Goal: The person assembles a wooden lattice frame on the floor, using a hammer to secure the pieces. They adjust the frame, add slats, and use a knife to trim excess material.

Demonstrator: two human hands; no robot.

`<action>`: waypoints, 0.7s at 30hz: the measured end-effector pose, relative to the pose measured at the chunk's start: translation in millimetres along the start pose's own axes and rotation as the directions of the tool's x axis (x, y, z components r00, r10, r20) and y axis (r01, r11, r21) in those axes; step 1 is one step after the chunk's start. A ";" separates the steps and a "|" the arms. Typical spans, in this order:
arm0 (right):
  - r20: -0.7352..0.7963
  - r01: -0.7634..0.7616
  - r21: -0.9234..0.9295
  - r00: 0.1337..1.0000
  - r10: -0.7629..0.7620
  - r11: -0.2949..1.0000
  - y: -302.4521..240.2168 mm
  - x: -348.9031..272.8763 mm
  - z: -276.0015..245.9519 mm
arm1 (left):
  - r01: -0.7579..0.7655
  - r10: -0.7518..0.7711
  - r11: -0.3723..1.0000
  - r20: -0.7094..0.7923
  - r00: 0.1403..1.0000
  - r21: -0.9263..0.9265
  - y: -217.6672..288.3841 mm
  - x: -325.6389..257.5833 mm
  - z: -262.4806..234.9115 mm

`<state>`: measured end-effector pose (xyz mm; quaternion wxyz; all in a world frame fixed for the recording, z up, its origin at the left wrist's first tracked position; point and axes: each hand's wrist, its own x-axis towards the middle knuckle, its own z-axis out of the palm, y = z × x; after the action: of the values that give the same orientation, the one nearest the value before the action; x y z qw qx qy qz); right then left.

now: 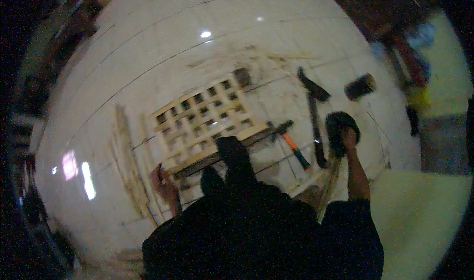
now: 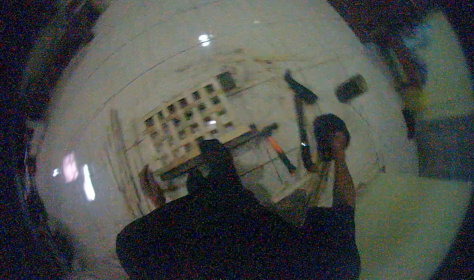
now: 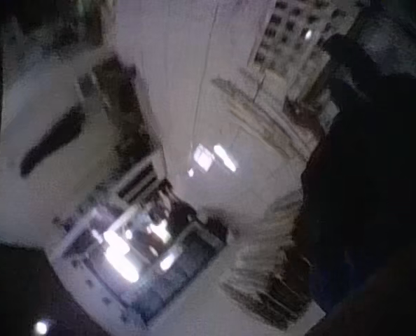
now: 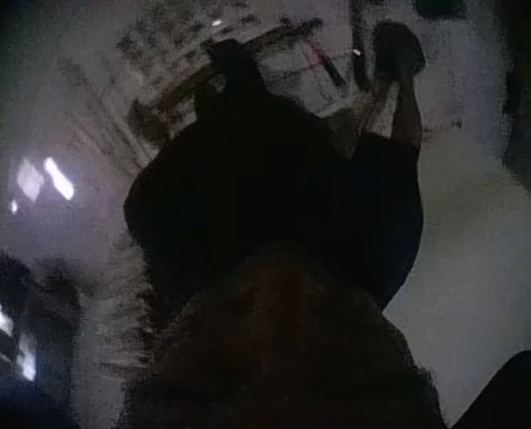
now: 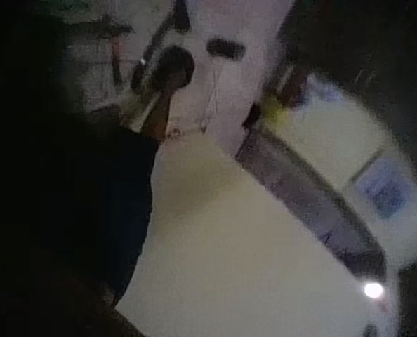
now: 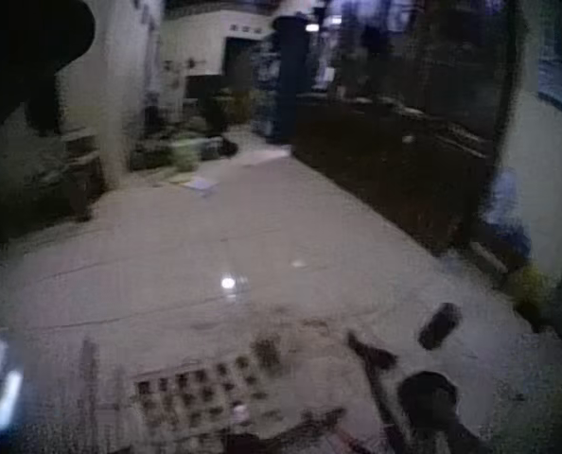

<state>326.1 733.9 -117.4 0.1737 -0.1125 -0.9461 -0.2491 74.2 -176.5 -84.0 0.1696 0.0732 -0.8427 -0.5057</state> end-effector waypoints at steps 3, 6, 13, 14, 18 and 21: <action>0.376 -0.279 0.287 0.913 0.160 0.916 -144.3 34.5 8.6 | -0.143 0.141 0.979 0.021 0.990 0.145 93.7 22.1 -46.6; 0.369 -0.341 0.508 0.916 0.158 0.791 -223.1 100.1 -110.2 | -0.197 0.187 0.974 0.098 0.978 0.115 109.9 18.8 -41.1; 0.369 -0.403 0.214 0.877 0.308 0.890 -183.2 122.9 -187.9 | -0.197 0.190 0.980 0.361 0.913 -0.019 113.9 19.3 17.3; 0.339 -0.403 0.178 0.882 0.329 0.898 -195.9 126.6 -192.6 | -0.195 0.190 0.980 0.383 0.904 -0.025 120.3 24.3 12.8; 0.452 -0.467 0.180 0.821 0.349 0.865 -233.4 176.1 -244.2 | -0.190 0.250 0.965 0.416 0.874 -0.180 137.8 25.1 14.0; 0.410 -0.329 0.577 0.908 0.083 0.747 -320.7 200.6 -306.9 | -0.206 0.381 0.915 0.571 0.727 -0.348 166.4 25.4 27.9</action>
<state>130.4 329.8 71.5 0.0527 -0.1965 -0.9703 0.1308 48.5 -81.4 55.4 -0.0345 -0.2578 -0.7770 -0.5733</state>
